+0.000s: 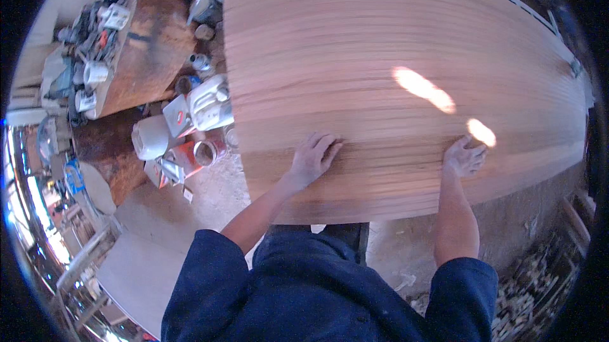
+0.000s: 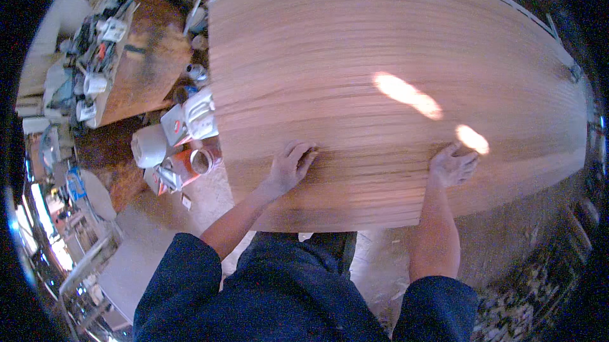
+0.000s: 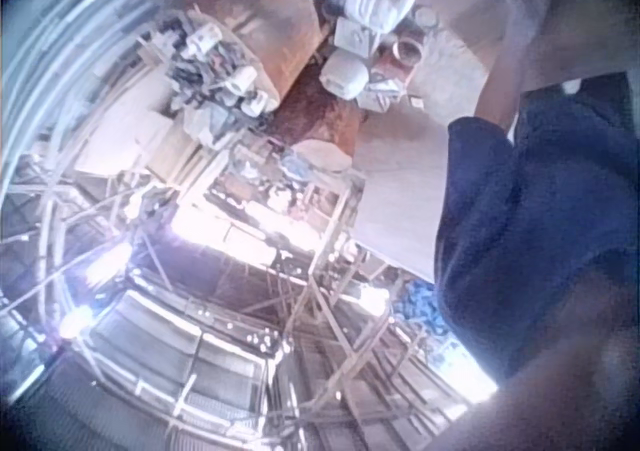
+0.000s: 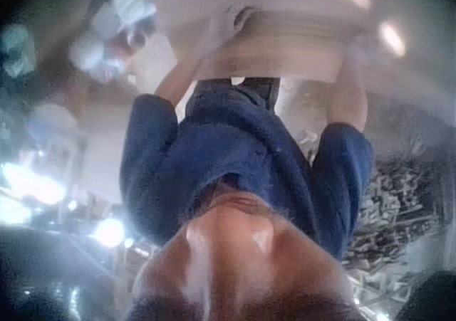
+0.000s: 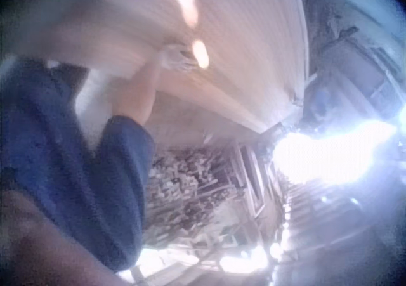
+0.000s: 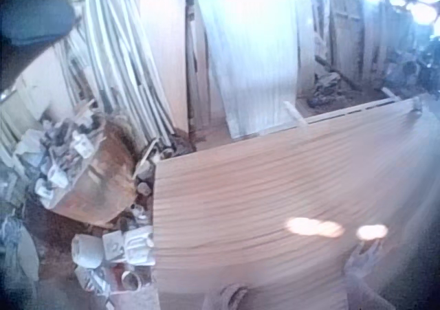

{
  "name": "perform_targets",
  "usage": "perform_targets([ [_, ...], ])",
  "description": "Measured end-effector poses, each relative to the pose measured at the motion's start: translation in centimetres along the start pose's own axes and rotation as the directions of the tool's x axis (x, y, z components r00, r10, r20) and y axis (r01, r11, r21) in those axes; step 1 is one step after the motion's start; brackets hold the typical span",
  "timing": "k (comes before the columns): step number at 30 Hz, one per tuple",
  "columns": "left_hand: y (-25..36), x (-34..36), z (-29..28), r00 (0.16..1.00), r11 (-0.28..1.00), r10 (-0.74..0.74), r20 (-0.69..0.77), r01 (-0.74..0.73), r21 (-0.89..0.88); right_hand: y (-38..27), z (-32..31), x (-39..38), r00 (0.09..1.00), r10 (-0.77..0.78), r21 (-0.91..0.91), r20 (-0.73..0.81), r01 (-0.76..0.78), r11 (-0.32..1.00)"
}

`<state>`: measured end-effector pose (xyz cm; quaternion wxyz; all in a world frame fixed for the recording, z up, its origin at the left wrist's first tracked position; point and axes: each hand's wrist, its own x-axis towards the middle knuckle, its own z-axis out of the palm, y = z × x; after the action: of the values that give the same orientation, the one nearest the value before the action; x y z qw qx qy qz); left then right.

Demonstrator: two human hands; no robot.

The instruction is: The person sands a large curved wooden panel by hand with a piece of sandpaper and then uses a spray gun to apply a coating to the surface.

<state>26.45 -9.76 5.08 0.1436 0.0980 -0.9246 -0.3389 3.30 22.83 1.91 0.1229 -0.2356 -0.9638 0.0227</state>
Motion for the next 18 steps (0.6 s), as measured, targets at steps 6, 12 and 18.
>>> perform_targets([
  [6,1.2,-0.8,-4.8,0.987,0.953,-0.044,0.154,-0.005,0.303,1.5,0.8,0.6,1.0,-0.013,-0.022,-0.015,0.012,1.0],
  [12,0.2,-2.1,-4.0,0.982,0.928,0.073,0.173,-0.13,0.35,1.9,1.2,0.9,0.999,0.037,-0.063,0.036,-0.035,0.997],
  [18,-2.2,-1.9,-4.2,0.948,0.948,0.217,0.233,-0.262,0.182,1.0,0.6,0.2,1.0,0.004,-0.051,0.001,-0.004,0.999],
])
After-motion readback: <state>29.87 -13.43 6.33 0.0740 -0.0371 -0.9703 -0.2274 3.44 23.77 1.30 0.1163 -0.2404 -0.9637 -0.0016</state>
